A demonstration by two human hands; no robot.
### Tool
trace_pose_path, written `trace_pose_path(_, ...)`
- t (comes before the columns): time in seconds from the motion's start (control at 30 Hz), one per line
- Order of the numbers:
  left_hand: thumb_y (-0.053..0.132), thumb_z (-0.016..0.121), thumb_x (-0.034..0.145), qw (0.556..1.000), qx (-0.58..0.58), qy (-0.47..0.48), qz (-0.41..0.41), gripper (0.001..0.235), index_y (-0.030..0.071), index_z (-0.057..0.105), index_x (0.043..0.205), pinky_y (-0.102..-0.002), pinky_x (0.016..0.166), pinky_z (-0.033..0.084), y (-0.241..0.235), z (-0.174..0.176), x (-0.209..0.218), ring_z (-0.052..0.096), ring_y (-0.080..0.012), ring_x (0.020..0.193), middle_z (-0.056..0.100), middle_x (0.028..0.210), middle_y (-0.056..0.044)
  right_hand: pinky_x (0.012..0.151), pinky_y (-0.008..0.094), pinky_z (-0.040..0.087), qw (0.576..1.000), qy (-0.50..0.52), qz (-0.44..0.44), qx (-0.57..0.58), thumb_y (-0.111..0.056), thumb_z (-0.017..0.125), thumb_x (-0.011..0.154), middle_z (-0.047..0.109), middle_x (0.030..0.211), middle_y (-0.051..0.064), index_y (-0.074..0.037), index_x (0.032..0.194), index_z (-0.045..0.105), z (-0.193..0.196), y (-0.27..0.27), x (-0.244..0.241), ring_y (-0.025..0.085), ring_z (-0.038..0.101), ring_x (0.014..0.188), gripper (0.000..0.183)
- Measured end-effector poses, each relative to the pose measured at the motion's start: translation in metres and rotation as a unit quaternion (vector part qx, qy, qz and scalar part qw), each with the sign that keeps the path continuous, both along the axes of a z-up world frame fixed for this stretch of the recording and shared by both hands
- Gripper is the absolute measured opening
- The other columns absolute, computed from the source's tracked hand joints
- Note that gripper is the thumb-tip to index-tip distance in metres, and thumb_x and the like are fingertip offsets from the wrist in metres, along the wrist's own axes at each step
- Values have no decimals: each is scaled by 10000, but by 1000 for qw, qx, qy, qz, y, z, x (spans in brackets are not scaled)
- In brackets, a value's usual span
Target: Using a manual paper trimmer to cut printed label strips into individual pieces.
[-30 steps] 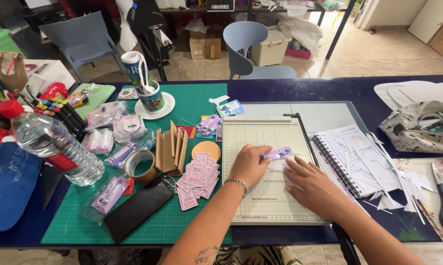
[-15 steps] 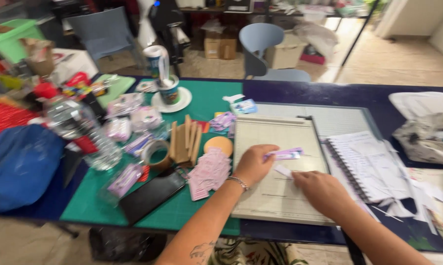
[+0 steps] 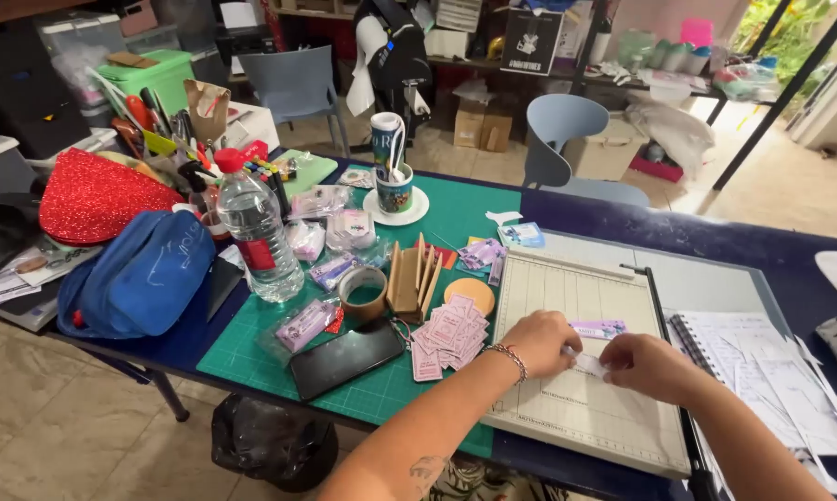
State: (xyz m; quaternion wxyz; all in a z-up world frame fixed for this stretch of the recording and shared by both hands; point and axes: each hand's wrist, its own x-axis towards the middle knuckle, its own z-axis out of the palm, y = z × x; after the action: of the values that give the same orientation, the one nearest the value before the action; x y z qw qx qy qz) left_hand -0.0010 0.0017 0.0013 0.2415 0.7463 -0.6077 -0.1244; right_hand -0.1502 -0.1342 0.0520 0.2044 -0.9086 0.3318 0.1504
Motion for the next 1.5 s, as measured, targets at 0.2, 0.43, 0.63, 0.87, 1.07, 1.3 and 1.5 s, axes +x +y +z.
trace_pose_path(0.2, 399, 808, 762, 999, -5, -45, 22, 255, 323, 777, 1003, -452, 992, 592, -15, -21, 9, 686, -292, 1133, 715, 1078, -19, 859, 375, 634, 993, -106, 45, -41, -291, 859, 718, 856, 949, 16, -236, 1030, 843, -52, -40, -5, 216, 814, 961, 318)
trace_pose_path(0.43, 396, 793, 771, 997, 77, -17, 13, 291, 324, 769, 1052, -446, 955, 588, -34, -37, 13, 718, -243, 1095, 755, 1015, 32, 845, 408, 617, 988, -140, 57, 26, -184, 837, 732, 826, 945, 109, -127, 1046, 830, -63, -38, -8, 252, 794, 911, 319)
trace_pose_path(0.63, 273, 803, 773, 997, 62, 46, -15, 205, 259, 777, 975, -435, 967, 564, -15, 1, 12, 714, -261, 1082, 762, 973, -2, 831, 344, 628, 982, -181, 33, 38, -168, 891, 698, 812, 917, 33, -177, 967, 854, -47, -34, -11, 188, 781, 879, 273)
trace_pose_path(0.87, 137, 645, 999, 953, -65, 295, -32, 182, 89, 710, 1162, -334, 780, 570, -2, 9, 22, 734, -247, 953, 755, 1026, -109, 815, 400, 632, 954, -252, -50, 152, -9, 840, 826, 822, 874, 209, 7, 1029, 848, -22, -13, -20, 293, 782, 835, 203)
trace_pose_path(1.07, 27, 547, 1047, 886, -82, 450, -81, 340, 90, 632, 1370, -233, 762, 490, 22, 29, 0, 684, -208, 1029, 693, 1230, -154, 829, 432, 595, 874, -348, -99, 323, 83, 802, 814, 776, 895, 253, 140, 1048, 778, -27, -23, -22, 307, 712, 860, 241)
trace_pose_path(1.3, 137, 768, 902, 953, -123, 241, -134, 284, 233, 767, 1169, -278, 768, 506, 14, 17, -5, 575, -144, 873, 605, 1008, -37, 721, 467, 636, 841, -352, -57, 407, 179, 736, 806, 780, 855, 303, 156, 1011, 773, -46, -26, -13, 379, 766, 769, 210)
trace_pose_path(1.5, 239, 716, 967, 958, -259, 57, -107, 100, 284, 761, 1044, -294, 781, 558, 11, 3, -10, 592, -172, 817, 548, 923, 17, 676, 408, 646, 814, -352, -98, 452, 118, 666, 848, 782, 957, 275, 63, 1370, 586, -33, -15, -20, 337, 778, 781, 531)
